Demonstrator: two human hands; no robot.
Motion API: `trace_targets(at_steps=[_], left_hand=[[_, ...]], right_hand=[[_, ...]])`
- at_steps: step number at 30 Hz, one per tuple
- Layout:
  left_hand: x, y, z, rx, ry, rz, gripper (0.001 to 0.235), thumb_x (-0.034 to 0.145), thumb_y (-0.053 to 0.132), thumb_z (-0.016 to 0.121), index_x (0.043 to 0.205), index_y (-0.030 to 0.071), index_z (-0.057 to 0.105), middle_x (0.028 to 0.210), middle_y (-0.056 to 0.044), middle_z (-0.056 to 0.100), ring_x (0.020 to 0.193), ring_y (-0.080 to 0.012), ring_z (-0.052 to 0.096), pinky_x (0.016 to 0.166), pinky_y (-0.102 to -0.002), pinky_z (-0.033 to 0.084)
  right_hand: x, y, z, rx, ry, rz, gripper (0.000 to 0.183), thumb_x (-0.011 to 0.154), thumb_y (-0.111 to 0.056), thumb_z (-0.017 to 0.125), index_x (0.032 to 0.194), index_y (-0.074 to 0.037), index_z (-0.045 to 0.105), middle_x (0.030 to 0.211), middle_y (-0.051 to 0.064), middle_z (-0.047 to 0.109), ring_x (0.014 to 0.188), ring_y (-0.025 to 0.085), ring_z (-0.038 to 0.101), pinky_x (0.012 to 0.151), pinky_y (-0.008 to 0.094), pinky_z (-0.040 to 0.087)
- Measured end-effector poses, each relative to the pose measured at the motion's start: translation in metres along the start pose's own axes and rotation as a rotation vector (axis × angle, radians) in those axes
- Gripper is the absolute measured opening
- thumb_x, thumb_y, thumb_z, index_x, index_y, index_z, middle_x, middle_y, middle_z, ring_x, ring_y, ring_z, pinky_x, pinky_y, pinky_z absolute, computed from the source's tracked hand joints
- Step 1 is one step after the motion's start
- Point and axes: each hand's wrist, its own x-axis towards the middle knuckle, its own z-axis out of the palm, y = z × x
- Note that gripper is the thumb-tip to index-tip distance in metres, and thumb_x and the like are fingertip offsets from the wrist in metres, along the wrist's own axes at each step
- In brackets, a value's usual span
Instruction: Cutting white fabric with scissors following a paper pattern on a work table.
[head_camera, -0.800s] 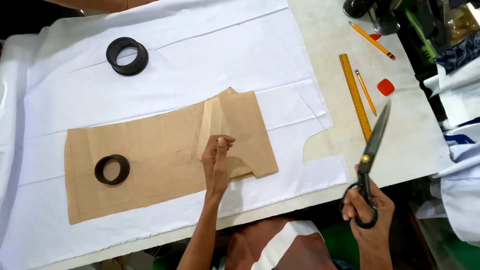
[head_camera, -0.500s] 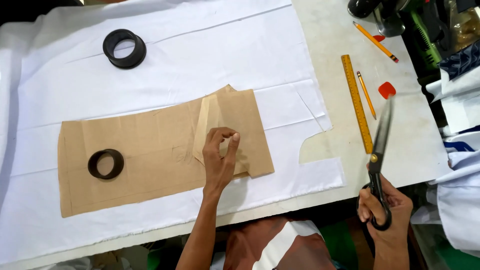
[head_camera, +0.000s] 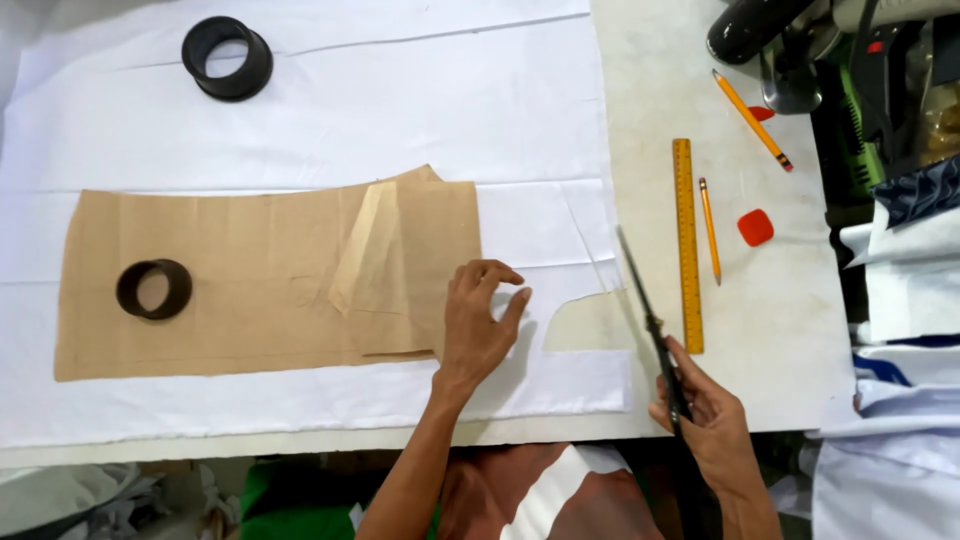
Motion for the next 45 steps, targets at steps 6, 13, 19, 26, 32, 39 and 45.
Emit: trace_targets(at_steps=[6, 13, 19, 26, 32, 39, 45], left_hand=[[-0.004, 0.009, 0.040, 0.062, 0.009, -0.010, 0.011, 0.091, 0.018, 0.070, 0.101, 0.013, 0.070, 0.107, -0.004, 0.064, 0.100, -0.0260, 0.060, 0.091, -0.042, 0.048], [0.004, 0.011, 0.069, 0.125, -0.002, -0.070, 0.013, 0.095, 0.019, 0.066, 0.103, 0.010, 0.070, 0.107, -0.006, 0.064, 0.101, -0.0276, 0.057, 0.088, -0.041, 0.047], [0.027, 0.006, 0.118, 0.220, 0.015, 0.194, 0.016, 0.094, 0.014, 0.072, 0.109, 0.012, 0.073, 0.126, -0.009, 0.066, 0.117, -0.0327, 0.058, 0.098, -0.048, 0.044], [0.043, 0.005, 0.131, 0.362, -0.032, 0.300, 0.024, 0.096, 0.024, 0.072, 0.117, 0.012, 0.069, 0.135, -0.012, 0.063, 0.125, -0.0383, 0.056, 0.105, -0.053, 0.034], [0.045, 0.004, 0.128, 0.386, -0.056, 0.273, 0.023, 0.093, 0.025, 0.076, 0.113, 0.015, 0.071, 0.137, -0.008, 0.062, 0.129, -0.0331, 0.054, 0.107, -0.052, 0.029], [0.045, 0.005, 0.128, 0.394, -0.076, 0.246, 0.024, 0.094, 0.026, 0.077, 0.114, 0.016, 0.069, 0.139, -0.007, 0.061, 0.131, -0.0316, 0.053, 0.108, -0.052, 0.025], [0.048, 0.006, 0.127, 0.433, -0.071, 0.252, 0.021, 0.096, 0.026, 0.074, 0.114, 0.017, 0.069, 0.137, -0.005, 0.062, 0.129, -0.0306, 0.055, 0.108, -0.050, 0.024]], right_hand=[[0.039, 0.002, -0.019, 0.006, -0.088, 0.111, 0.072, 0.080, -0.002, 0.077, 0.149, -0.005, 0.059, 0.076, 0.002, 0.054, 0.065, 0.012, 0.037, 0.046, 0.027, 0.026], [0.115, 0.006, -0.098, 0.153, -0.233, 0.081, 0.063, 0.083, -0.004, 0.072, 0.145, -0.006, 0.061, 0.077, 0.008, 0.069, 0.045, 0.000, 0.038, 0.032, 0.011, 0.029], [0.218, -0.054, -0.175, -0.155, -0.448, 0.032, 0.066, 0.086, -0.031, 0.070, 0.143, 0.001, 0.062, 0.075, 0.013, 0.072, 0.046, 0.007, 0.034, 0.035, 0.021, 0.023], [0.305, -0.112, -0.186, -0.731, -0.568, 0.072, 0.061, 0.074, -0.008, 0.081, 0.135, -0.004, 0.075, 0.056, 0.008, 0.040, 0.052, 0.017, 0.025, 0.044, 0.035, 0.021], [0.358, -0.112, -0.193, -0.763, -0.671, 0.100, 0.066, 0.072, -0.008, 0.083, 0.137, -0.004, 0.076, 0.072, 0.010, 0.055, 0.062, 0.021, 0.035, 0.055, 0.034, 0.027], [0.380, -0.118, -0.184, -0.693, -0.730, 0.152, 0.069, 0.068, 0.002, 0.084, 0.137, 0.002, 0.075, 0.098, 0.018, 0.084, 0.088, 0.023, 0.069, 0.079, 0.029, 0.051], [0.416, -0.145, -0.171, -0.866, -0.745, 0.221, 0.073, 0.065, 0.014, 0.085, 0.136, 0.002, 0.077, 0.103, 0.023, 0.088, 0.089, 0.031, 0.075, 0.083, 0.038, 0.059]])
